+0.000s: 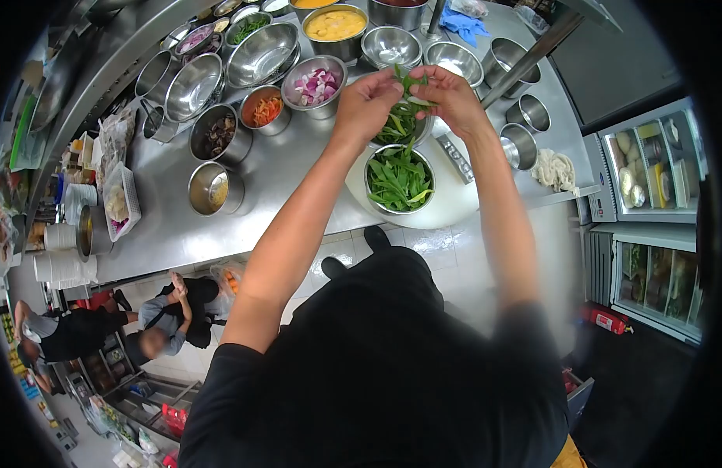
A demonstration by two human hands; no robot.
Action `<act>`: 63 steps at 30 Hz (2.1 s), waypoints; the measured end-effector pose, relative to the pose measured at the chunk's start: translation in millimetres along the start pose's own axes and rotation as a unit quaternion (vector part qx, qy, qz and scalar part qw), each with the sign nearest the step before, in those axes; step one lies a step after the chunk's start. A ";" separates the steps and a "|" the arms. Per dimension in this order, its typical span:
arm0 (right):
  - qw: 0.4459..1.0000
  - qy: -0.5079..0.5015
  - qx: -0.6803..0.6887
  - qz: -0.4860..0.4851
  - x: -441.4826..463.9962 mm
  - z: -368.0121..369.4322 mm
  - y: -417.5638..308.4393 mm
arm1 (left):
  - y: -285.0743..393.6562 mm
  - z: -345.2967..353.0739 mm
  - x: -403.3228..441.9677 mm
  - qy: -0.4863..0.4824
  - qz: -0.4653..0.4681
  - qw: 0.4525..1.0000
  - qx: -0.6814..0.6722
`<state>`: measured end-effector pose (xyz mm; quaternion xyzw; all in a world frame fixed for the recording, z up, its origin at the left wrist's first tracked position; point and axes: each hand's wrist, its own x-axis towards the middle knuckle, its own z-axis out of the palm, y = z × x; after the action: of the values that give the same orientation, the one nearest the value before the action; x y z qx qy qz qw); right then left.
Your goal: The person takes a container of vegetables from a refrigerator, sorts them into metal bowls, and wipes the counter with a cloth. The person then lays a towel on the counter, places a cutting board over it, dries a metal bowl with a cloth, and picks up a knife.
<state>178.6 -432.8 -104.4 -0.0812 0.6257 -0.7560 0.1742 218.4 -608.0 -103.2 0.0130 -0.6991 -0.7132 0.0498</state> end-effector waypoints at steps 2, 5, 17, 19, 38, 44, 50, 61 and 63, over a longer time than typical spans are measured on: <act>0.999 -0.028 -0.039 0.000 -20.6 11.2 -15.5 | 10.6 -6.0 -14.9 -0.086 -0.064 0.993 -0.053; 0.992 -0.066 -0.103 0.005 -59.2 23.4 -11.3 | 1.4 -16.2 -52.8 -0.072 0.035 0.993 0.084; 0.778 -0.085 -0.607 -0.136 -119.6 69.4 66.3 | -56.3 -0.5 -113.0 -0.003 0.271 0.943 0.192; 0.776 -0.080 -0.612 -0.135 -117.3 70.5 72.6 | -51.2 5.6 -117.1 0.169 0.185 0.943 0.217; 0.713 0.034 -0.700 -0.025 36.2 30.6 71.2 | -49.4 -64.2 -129.7 0.095 -0.146 0.965 0.197; 0.871 -0.019 -0.489 -0.042 2.2 40.5 10.4 | -24.7 -83.4 -130.5 0.141 -0.188 0.959 0.157; 0.841 -0.037 -0.522 -0.136 30.4 17.9 14.1 | -24.4 -88.0 -128.8 0.148 -0.212 0.960 0.107; 0.764 -0.155 -0.626 -0.028 58.2 11.6 48.9 | -94.4 -176.3 -145.8 0.268 -0.190 0.942 0.065; 0.859 -0.219 -0.451 0.101 61.2 7.7 16.2 | -109.7 -179.5 -145.5 0.274 -0.222 0.935 0.047</act>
<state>127.1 -464.7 -124.5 -0.2512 0.8487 -0.3319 0.3264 373.1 -771.8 -224.2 0.3649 -0.6702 -0.6415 0.0790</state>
